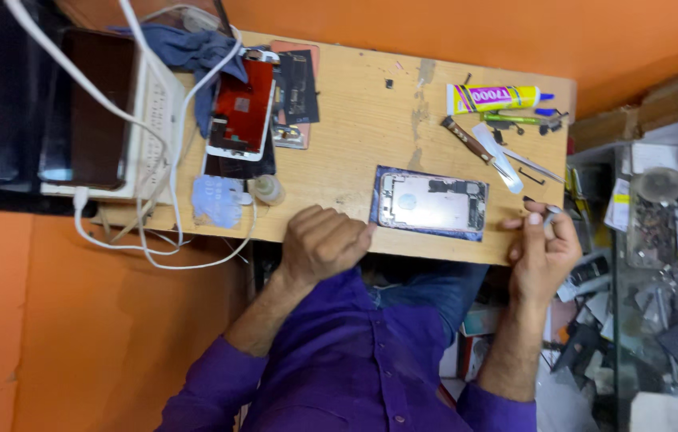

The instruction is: The person uses a screwdriver and a metal prying tool to remove screws and pry open the back cover of a smartphone. They then use a small brush to clean the interior of the device.

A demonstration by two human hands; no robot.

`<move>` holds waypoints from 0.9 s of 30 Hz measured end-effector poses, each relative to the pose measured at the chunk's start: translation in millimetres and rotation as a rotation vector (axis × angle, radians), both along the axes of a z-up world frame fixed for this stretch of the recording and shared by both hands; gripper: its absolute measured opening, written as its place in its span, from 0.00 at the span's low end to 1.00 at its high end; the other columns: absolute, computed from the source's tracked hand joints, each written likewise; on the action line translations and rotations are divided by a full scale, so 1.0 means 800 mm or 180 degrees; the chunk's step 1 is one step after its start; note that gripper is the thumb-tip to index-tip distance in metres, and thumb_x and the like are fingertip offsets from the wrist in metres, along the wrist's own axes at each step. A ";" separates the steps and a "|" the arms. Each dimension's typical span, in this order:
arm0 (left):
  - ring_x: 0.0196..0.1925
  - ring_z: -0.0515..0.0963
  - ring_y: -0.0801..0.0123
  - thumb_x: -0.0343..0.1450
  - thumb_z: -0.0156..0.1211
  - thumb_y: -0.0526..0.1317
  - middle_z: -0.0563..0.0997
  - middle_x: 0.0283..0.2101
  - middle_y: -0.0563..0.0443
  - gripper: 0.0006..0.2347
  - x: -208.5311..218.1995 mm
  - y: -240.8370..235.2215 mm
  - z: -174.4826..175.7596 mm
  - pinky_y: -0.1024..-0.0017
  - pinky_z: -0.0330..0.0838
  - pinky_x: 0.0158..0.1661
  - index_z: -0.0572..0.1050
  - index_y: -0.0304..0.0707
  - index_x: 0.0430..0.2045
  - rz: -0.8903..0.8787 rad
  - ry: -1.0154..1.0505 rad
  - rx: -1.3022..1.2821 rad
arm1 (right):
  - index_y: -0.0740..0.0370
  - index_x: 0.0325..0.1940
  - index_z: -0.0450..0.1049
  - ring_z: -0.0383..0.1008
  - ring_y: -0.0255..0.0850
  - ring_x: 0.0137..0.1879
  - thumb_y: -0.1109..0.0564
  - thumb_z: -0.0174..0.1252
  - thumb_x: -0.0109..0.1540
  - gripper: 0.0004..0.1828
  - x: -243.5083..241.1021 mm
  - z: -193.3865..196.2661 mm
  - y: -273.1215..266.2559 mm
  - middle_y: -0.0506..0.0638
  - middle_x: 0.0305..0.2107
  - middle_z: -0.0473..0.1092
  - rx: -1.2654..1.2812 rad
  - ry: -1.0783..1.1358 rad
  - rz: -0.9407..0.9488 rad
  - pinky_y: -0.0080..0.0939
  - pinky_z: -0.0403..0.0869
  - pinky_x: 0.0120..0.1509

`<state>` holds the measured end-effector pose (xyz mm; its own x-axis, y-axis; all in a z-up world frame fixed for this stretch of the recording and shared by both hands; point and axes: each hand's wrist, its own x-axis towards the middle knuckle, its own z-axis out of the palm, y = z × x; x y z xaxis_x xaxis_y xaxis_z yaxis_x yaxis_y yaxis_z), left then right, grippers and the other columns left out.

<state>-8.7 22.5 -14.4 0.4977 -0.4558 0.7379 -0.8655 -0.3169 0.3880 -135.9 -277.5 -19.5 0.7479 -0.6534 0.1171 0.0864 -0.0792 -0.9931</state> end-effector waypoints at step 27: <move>0.22 0.75 0.69 0.71 0.70 0.46 0.78 0.27 0.52 0.18 0.003 -0.015 0.023 0.71 0.67 0.26 0.78 0.32 0.47 0.0293 0.0440 0.1041 | 0.56 0.67 0.70 0.77 0.51 0.59 0.44 0.76 0.51 0.43 0.025 0.074 0.071 0.53 0.63 0.69 -0.3115 0.1439 0.0636 0.47 0.79 0.52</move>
